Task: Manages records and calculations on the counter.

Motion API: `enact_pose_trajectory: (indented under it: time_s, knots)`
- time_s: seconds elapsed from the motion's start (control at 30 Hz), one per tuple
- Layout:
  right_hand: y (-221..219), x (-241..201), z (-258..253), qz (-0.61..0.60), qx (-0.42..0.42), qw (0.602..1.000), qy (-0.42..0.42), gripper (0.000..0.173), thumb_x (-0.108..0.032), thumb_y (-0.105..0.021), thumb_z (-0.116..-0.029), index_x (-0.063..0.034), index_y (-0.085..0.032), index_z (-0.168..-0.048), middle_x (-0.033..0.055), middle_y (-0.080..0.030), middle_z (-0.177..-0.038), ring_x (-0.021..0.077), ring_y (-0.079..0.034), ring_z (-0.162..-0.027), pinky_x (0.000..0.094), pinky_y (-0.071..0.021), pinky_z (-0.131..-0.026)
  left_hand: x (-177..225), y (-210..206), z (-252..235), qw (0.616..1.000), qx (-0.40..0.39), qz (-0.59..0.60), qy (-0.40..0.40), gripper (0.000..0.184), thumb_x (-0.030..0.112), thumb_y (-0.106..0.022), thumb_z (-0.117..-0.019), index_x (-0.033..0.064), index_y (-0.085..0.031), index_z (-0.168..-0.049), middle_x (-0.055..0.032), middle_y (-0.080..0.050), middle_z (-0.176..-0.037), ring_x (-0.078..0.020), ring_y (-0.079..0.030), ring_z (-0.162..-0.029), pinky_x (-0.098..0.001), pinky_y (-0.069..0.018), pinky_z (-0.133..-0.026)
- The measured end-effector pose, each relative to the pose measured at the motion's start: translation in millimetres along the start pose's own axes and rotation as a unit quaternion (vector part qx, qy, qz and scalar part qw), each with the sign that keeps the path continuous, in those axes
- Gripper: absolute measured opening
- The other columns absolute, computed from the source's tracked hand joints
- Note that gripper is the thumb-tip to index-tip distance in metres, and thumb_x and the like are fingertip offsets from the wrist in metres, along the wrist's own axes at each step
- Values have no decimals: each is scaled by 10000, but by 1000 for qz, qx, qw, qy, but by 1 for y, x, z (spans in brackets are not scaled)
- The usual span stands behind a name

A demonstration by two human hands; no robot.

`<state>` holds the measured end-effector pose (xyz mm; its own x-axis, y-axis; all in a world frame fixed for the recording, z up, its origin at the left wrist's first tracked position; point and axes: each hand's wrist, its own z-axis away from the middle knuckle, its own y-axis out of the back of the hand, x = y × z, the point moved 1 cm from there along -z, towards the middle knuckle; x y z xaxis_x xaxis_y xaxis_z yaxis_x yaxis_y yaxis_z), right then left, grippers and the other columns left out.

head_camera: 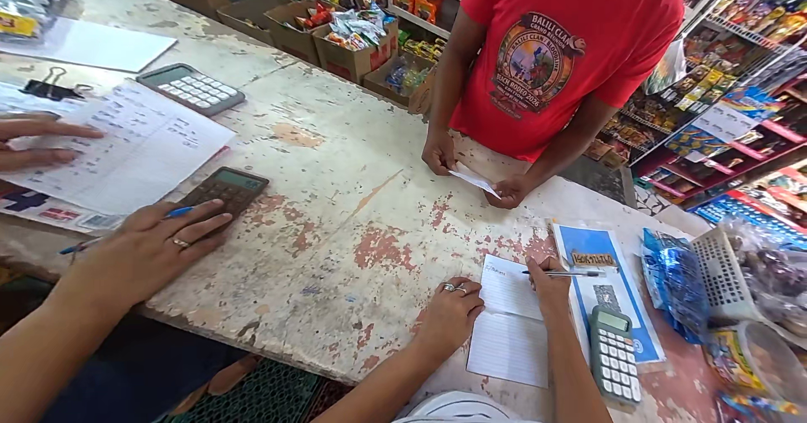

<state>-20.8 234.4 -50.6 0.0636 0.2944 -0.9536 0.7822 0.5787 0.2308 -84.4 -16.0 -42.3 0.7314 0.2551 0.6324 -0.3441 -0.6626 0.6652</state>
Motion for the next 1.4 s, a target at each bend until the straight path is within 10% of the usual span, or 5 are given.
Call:
enact_pose_trajectory:
  time_s: [0.13, 1.4]
  knots:
    - [-8, 14, 12, 30, 6, 988, 154, 288, -16, -674, -839, -126, -485, -651, -50, -451, -557, 49, -462, -491, 209, -414, -469, 3, 2, -1, 1000, 1, 1, -1, 80, 150, -721, -903, 125, -796, -909, -23, -746, -1177, -260, -652, -1210, -484, -514, -1011]
    - [-13, 11, 11, 65, 8, 980, 189, 317, 1, -651, -798, -144, -440, -612, -64, -422, -543, 26, -428, -481, 195, -368, -453, 2, 2, -2, 1000, 16, 9, -5, 87, 155, -719, -901, 114, -796, -903, -41, -746, -1175, -277, -665, -1186, -509, -521, -997]
